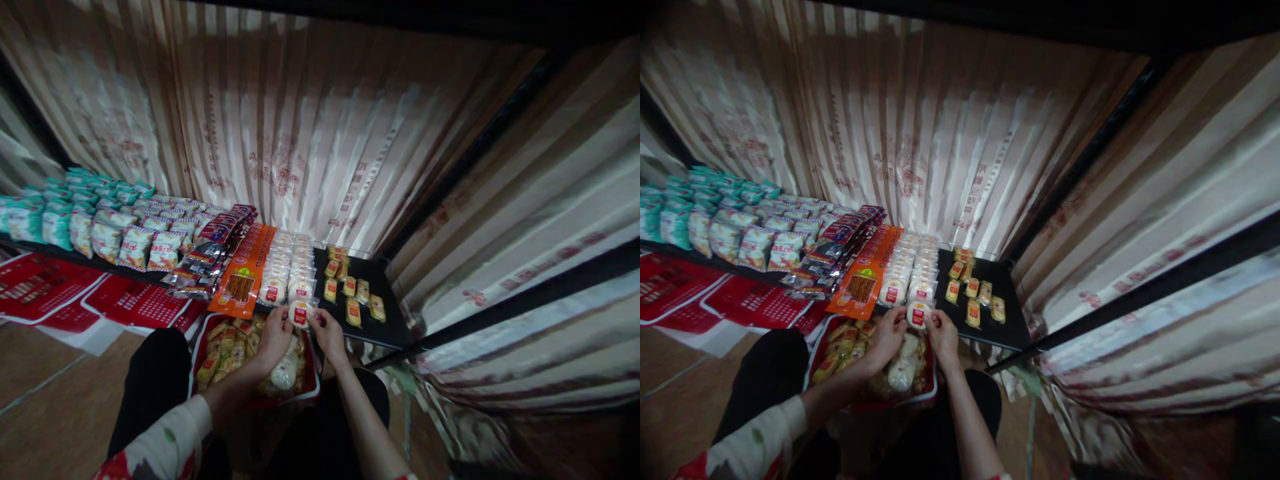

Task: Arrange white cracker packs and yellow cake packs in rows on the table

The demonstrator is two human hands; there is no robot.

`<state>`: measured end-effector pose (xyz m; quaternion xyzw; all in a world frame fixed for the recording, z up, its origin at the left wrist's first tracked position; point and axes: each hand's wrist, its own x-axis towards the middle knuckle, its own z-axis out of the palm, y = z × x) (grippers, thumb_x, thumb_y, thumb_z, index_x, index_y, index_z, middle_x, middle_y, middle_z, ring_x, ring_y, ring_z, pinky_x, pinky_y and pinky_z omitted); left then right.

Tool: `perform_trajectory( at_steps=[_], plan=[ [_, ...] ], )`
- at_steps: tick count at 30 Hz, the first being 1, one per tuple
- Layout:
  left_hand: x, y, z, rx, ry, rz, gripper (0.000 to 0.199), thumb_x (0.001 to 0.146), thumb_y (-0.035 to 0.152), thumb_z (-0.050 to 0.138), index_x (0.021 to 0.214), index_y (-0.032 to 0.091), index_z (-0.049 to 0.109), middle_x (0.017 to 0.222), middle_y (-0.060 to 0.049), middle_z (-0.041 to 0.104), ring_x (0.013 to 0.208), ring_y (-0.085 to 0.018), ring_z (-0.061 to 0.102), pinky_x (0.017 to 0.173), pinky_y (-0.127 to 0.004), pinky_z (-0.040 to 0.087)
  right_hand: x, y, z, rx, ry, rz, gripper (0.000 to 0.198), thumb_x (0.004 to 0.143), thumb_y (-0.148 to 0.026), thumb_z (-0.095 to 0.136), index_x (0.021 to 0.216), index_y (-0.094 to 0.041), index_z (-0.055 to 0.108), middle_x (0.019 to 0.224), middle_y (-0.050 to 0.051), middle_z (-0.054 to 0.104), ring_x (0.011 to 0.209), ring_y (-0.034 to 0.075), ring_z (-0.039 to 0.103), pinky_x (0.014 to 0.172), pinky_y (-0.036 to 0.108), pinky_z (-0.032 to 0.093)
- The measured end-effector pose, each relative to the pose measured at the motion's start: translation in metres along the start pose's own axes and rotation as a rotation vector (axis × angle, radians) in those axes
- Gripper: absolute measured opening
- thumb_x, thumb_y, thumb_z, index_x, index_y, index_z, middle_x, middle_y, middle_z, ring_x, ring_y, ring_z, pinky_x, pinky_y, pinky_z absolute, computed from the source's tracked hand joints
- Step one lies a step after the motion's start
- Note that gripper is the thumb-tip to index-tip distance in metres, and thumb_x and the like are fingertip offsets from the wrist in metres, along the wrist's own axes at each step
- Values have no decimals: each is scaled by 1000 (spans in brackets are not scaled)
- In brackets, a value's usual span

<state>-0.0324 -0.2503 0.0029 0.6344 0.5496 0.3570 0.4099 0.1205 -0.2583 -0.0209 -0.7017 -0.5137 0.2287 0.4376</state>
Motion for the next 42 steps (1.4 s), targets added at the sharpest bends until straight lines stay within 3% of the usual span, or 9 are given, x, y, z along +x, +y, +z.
perform_trajectory(
  at_steps=[11,20,27,30,32,35,38,42],
  plan=[
    [6,-3,20,111,5,60,41,76,5,42,111,17,59,125,-6,56,120,-18,48,107,-33,33,21,-2,9,-39,-18,4,36,69,-55,49,69,-20,57,60,0,58,56,15,52,56,25,42],
    [14,-4,35,196,-17,56,45,75,5,43,117,12,58,133,-10,49,124,-20,44,109,-33,32,41,4,10,-161,-51,32,29,70,-48,51,74,-20,59,66,2,64,62,18,60,61,27,45],
    [12,3,42,367,-6,91,49,76,4,41,123,8,53,135,-12,44,125,-21,40,109,-32,30,42,5,10,-162,-16,-33,21,75,-37,52,81,-18,58,72,3,65,64,16,62,62,26,47],
    [12,3,48,412,20,115,47,76,4,40,120,8,55,132,-14,45,124,-22,40,108,-33,31,44,10,8,-222,7,-79,28,77,-39,51,91,-17,58,77,5,65,63,17,60,62,28,48],
    [13,2,52,437,46,133,47,76,4,38,121,8,54,131,-14,45,123,-22,40,107,-34,32,49,13,3,-286,93,-171,37,79,-43,49,102,-15,57,87,9,64,71,19,60,69,32,49],
    [14,0,57,480,81,157,47,78,6,37,123,7,51,130,-15,44,123,-23,40,106,-35,34,69,12,-5,-354,167,-386,42,84,-44,43,110,-14,56,105,13,61,97,24,56,88,40,44],
    [15,-2,62,542,96,161,46,79,9,38,122,7,52,128,-16,46,121,-25,41,104,-38,35,104,3,-9,-395,83,-474,44,89,-41,36,116,-13,56,122,14,54,117,24,46,99,40,36],
    [16,-10,69,650,124,183,47,79,10,39,123,9,52,129,-17,48,121,-27,42,101,-40,38,161,-9,-2,-507,-129,-394,47,91,-38,31,126,-13,50,137,11,44,131,22,31,107,38,26]
  ],
)
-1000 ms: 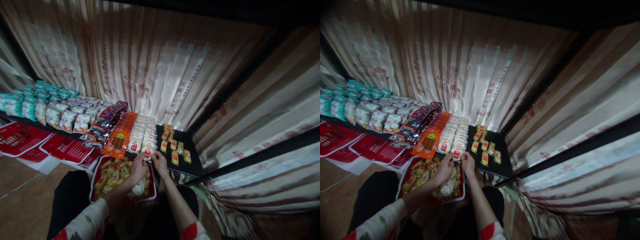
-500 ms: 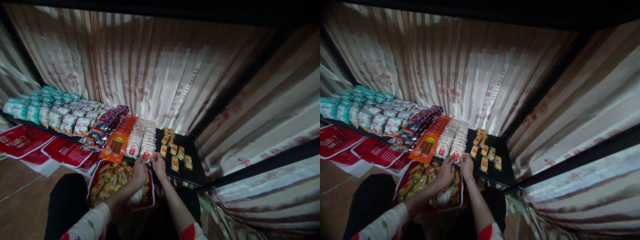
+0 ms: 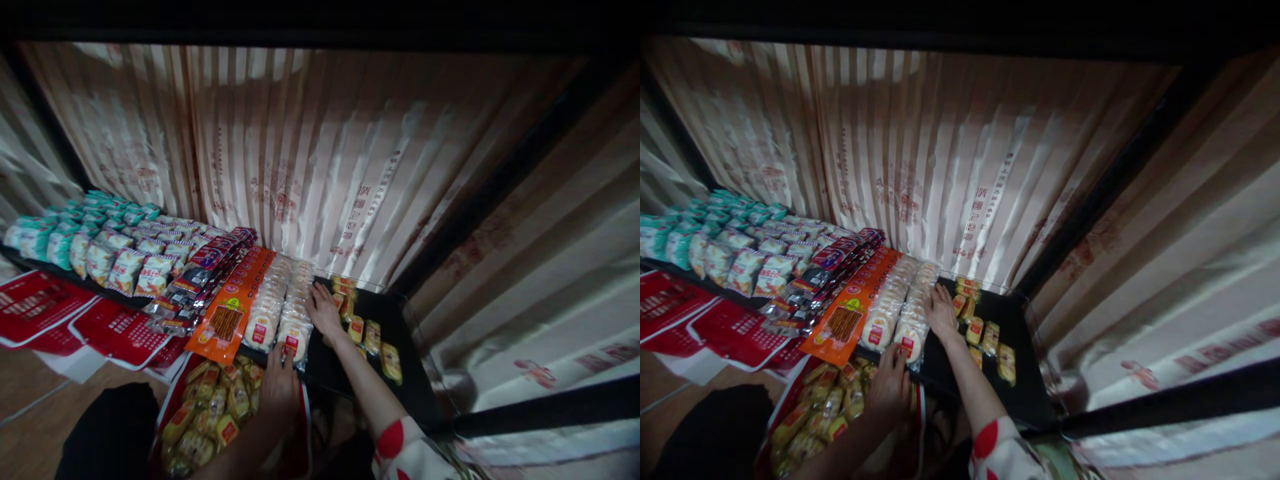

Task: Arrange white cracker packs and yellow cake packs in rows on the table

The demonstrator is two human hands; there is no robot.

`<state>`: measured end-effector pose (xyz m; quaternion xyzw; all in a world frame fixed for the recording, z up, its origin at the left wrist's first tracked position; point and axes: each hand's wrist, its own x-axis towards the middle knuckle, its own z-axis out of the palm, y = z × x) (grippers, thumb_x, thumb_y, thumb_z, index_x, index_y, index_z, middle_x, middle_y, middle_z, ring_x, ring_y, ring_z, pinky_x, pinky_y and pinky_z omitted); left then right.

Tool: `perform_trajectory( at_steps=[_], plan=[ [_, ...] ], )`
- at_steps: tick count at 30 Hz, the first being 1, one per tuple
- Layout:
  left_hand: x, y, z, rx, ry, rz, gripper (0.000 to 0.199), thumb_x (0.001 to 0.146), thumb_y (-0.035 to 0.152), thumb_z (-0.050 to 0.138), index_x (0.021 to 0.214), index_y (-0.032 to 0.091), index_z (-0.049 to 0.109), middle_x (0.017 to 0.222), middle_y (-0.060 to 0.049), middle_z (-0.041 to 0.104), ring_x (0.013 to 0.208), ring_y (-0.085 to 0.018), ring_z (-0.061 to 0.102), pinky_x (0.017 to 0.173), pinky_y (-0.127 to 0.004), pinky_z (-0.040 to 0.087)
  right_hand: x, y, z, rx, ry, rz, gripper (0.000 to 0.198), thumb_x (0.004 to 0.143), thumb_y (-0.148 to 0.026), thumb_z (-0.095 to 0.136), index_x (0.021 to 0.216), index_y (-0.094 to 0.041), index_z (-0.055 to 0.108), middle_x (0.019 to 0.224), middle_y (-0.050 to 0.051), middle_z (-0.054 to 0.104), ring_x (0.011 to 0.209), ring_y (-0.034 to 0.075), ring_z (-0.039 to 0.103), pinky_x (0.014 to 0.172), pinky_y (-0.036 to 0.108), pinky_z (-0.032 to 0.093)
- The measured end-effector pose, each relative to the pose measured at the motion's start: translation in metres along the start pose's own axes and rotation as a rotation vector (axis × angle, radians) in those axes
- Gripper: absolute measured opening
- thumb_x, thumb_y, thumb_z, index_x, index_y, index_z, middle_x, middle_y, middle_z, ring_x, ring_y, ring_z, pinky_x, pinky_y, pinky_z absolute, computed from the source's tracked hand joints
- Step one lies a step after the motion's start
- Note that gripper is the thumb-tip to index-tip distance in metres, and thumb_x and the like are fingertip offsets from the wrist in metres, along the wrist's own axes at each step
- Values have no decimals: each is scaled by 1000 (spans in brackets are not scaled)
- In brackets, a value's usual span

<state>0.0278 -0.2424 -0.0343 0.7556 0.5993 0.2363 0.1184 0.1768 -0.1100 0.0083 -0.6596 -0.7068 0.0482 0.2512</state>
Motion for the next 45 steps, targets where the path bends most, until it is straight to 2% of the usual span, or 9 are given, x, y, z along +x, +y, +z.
perform_trajectory(
  at_steps=[5,14,19,25,31,36,40,43,45],
  plan=[
    [-3,-5,18,103,-1,15,48,79,13,41,127,14,50,134,-14,46,122,-28,43,97,-40,42,62,6,3,-125,-280,72,56,92,-45,27,139,-18,33,148,7,28,138,22,15,110,39,18],
    [-6,-26,67,217,223,91,51,74,12,48,124,19,54,127,-10,55,114,-25,51,90,-36,45,132,17,20,-221,-437,72,63,88,-56,26,141,-21,28,151,8,19,138,24,15,109,41,18],
    [-2,-29,67,240,252,144,54,73,12,48,127,20,50,127,-9,55,113,-24,51,90,-35,45,138,24,26,-224,-475,24,59,89,-53,29,139,-24,32,147,5,31,134,23,26,108,39,19],
    [-1,-19,58,230,213,103,61,76,13,45,136,16,38,133,-10,49,118,-24,47,92,-34,44,131,24,25,-201,-458,2,55,90,-51,29,138,-25,35,144,3,36,133,21,29,108,37,21],
    [-3,-12,35,145,103,70,56,77,14,44,133,15,42,138,-11,43,123,-24,43,97,-36,42,122,17,15,-177,-348,21,53,91,-41,33,139,-18,34,147,7,29,137,24,18,109,42,18],
    [-9,-8,17,61,78,133,55,81,10,40,135,12,35,141,-15,38,128,-25,37,99,-41,41,91,0,-5,25,-42,5,48,92,-35,26,130,-11,45,138,12,43,129,21,35,108,36,26],
    [-30,-17,15,-33,140,219,42,83,8,36,124,12,46,135,-16,42,128,-25,35,100,-45,40,21,-26,-19,343,199,-75,42,91,-39,31,117,-15,55,116,11,60,107,21,55,95,36,42],
    [-53,-35,13,-79,115,218,35,82,10,39,114,14,52,127,-15,49,124,-24,40,100,-44,41,-50,-47,-20,461,250,-79,35,90,-38,35,104,-18,60,100,9,67,95,20,61,86,34,48],
    [-69,-52,11,-66,88,178,36,81,11,40,113,14,53,125,-14,49,122,-24,41,98,-44,43,-96,-56,-12,510,179,-72,32,89,-37,38,100,-19,62,92,8,69,86,19,64,81,33,50]
  ],
)
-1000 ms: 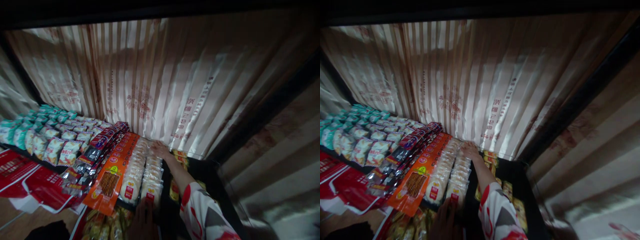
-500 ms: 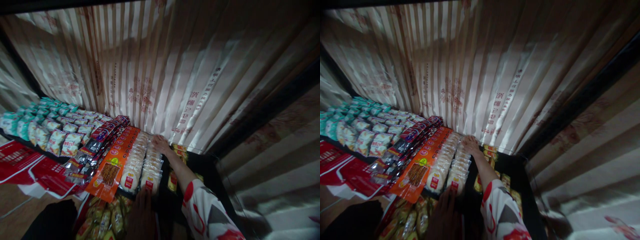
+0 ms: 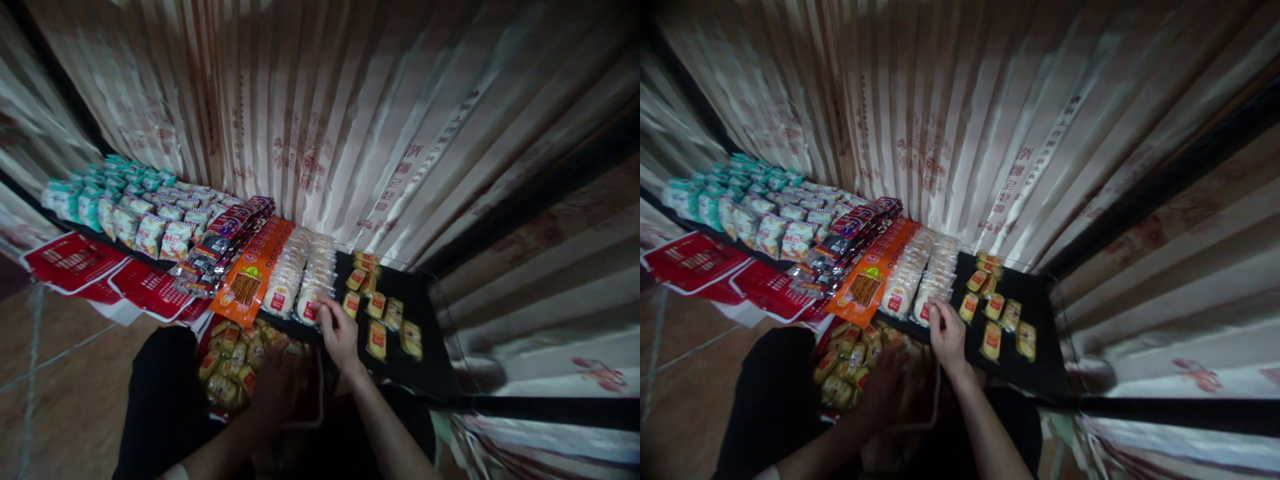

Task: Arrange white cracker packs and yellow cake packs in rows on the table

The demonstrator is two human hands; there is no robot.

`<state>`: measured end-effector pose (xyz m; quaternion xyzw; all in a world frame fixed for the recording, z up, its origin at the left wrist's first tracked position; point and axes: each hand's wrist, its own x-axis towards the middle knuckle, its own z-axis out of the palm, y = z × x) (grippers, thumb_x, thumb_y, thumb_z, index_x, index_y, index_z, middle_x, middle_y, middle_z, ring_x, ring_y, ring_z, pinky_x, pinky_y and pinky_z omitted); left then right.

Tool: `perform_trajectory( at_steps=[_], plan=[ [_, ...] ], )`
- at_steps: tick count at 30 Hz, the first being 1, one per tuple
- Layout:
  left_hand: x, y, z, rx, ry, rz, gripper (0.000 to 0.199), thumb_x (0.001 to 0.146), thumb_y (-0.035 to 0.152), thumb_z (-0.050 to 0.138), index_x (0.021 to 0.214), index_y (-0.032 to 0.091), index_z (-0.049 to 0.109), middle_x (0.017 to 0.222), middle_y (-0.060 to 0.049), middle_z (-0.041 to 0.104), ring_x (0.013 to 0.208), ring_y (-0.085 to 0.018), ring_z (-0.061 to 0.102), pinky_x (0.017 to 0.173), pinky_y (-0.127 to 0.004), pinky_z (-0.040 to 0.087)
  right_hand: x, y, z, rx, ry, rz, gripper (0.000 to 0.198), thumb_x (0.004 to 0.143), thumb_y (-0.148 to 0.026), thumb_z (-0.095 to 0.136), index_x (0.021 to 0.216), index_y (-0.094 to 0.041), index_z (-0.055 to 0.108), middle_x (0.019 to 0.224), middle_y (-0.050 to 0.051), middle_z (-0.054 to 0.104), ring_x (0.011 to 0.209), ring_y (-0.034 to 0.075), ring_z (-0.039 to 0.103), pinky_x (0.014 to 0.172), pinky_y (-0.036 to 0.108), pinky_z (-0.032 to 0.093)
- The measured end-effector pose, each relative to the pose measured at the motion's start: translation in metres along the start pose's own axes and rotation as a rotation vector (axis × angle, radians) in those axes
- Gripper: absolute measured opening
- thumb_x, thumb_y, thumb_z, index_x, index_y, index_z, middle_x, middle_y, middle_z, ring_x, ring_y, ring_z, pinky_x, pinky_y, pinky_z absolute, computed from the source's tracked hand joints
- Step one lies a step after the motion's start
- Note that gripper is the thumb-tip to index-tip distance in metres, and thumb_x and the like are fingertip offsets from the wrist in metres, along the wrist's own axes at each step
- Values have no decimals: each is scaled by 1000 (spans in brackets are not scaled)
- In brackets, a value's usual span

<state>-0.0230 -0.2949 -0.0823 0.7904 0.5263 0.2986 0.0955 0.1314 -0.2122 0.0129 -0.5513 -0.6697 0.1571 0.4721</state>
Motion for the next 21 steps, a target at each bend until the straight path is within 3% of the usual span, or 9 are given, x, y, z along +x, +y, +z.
perform_trajectory(
  at_steps=[2,4,8,11,15,18,21],
  plan=[
    [-17,-17,-4,46,-8,-66,35,81,11,38,112,13,54,124,-15,50,122,-25,41,97,-44,44,-43,1,9,12,-133,28,30,88,-35,40,100,-19,62,88,7,70,83,18,65,79,31,51],
    [-32,-32,-8,99,-33,-146,33,80,11,39,107,12,57,124,-16,50,121,-27,41,98,-46,42,-80,9,20,-42,-275,85,28,87,-34,43,101,-21,63,98,7,69,91,19,64,84,31,50],
    [-51,-47,-13,142,-157,-205,34,81,10,38,110,13,57,117,-13,55,116,-25,46,98,-45,41,-137,31,40,-256,-356,285,31,83,-27,42,105,-20,63,106,10,67,98,23,62,89,37,48],
    [-56,-42,-17,150,-277,-197,34,85,12,37,111,12,58,116,-13,57,116,-24,47,101,-42,38,-164,37,48,-338,-394,311,38,79,-26,49,114,-17,60,117,13,61,110,26,56,96,40,43],
    [-49,-26,-17,160,-374,-228,41,82,15,42,121,8,51,129,-16,48,126,-27,38,107,-42,30,-173,38,54,-348,-326,330,42,81,-26,43,121,-16,54,118,13,61,112,25,55,96,41,42],
    [-34,-16,-10,103,-371,-222,46,81,13,41,126,10,47,134,-15,45,129,-26,34,107,-41,30,-162,40,57,-374,-261,351,46,81,-19,36,124,-15,52,119,12,60,111,22,55,96,40,42],
    [-18,-11,3,17,-347,-187,47,79,14,42,126,12,47,133,-14,47,128,-26,35,105,-43,31,-148,39,63,-395,-284,394,47,80,-15,35,124,-15,53,119,12,61,109,22,57,96,38,42]
  ],
)
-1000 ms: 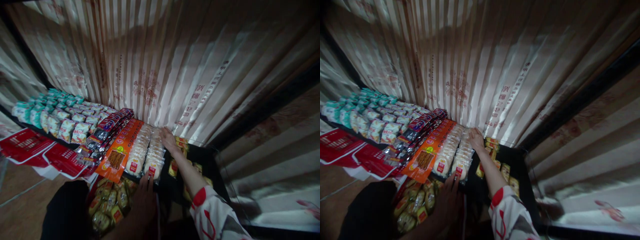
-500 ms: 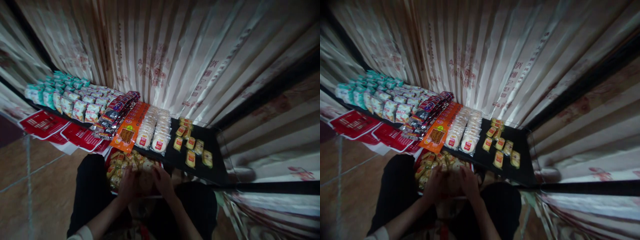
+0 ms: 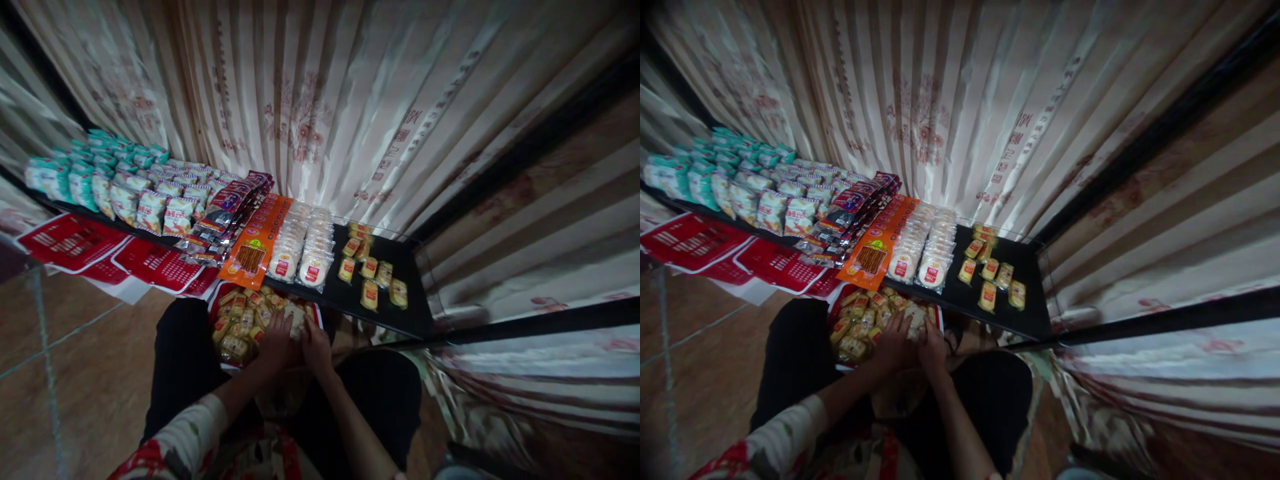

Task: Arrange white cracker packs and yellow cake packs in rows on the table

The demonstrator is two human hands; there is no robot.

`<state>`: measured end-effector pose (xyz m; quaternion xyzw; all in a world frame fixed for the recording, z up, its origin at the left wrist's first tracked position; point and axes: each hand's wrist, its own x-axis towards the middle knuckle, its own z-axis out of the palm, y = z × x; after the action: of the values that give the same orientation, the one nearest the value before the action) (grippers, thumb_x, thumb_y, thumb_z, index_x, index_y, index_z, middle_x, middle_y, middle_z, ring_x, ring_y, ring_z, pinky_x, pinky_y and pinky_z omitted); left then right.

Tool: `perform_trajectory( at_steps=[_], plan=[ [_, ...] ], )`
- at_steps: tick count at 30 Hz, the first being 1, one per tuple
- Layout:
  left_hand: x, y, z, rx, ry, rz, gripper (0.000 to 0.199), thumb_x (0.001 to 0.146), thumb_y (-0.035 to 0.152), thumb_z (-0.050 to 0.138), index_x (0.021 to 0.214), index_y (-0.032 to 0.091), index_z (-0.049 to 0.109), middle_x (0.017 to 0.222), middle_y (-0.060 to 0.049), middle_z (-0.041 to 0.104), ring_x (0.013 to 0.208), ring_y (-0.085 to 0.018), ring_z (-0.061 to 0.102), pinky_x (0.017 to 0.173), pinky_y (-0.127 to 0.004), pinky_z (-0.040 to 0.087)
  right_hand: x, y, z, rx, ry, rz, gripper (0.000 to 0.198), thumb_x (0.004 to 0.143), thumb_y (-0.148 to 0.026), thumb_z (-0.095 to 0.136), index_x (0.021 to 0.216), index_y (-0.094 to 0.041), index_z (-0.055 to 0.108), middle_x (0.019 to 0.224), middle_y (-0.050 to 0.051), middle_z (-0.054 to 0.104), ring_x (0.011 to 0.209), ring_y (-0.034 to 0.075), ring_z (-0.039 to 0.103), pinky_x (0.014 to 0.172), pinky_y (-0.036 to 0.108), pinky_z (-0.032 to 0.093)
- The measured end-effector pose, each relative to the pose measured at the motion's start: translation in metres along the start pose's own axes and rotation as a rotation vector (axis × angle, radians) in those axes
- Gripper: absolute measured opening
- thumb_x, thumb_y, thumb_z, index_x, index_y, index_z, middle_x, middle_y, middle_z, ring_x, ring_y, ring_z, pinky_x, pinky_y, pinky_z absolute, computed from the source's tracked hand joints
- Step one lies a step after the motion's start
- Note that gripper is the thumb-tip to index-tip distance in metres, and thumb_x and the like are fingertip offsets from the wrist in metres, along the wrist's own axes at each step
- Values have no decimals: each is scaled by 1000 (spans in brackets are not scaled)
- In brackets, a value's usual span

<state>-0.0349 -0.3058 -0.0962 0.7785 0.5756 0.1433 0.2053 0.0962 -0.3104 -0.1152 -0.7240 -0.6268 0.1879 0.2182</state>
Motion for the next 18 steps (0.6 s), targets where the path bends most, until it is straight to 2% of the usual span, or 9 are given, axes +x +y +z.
perform_trajectory(
  at_steps=[3,8,14,18],
  plan=[
    [16,0,9,-59,-10,25,43,79,16,43,121,12,51,125,-13,53,123,-26,42,103,-44,33,6,-8,2,43,-48,31,47,80,-13,35,122,-18,55,115,9,64,107,20,59,96,35,43],
    [32,-7,13,-35,0,-40,34,80,16,45,110,12,58,116,-12,58,113,-24,48,102,-40,34,2,-8,7,194,-97,1,44,83,-16,31,119,-16,57,115,8,64,108,17,58,96,31,44],
    [41,-5,5,-22,2,-62,30,78,11,44,103,11,61,106,-10,60,105,-22,51,94,-33,40,6,-3,9,211,-1,21,39,83,-20,34,111,-22,61,112,6,65,107,18,59,95,34,45],
    [38,-1,-2,-13,20,-73,29,83,12,39,100,12,62,103,-10,61,101,-21,52,92,-32,41,9,-8,4,207,35,-10,39,83,-22,34,110,-18,62,111,9,65,106,19,59,95,32,45]
  ],
)
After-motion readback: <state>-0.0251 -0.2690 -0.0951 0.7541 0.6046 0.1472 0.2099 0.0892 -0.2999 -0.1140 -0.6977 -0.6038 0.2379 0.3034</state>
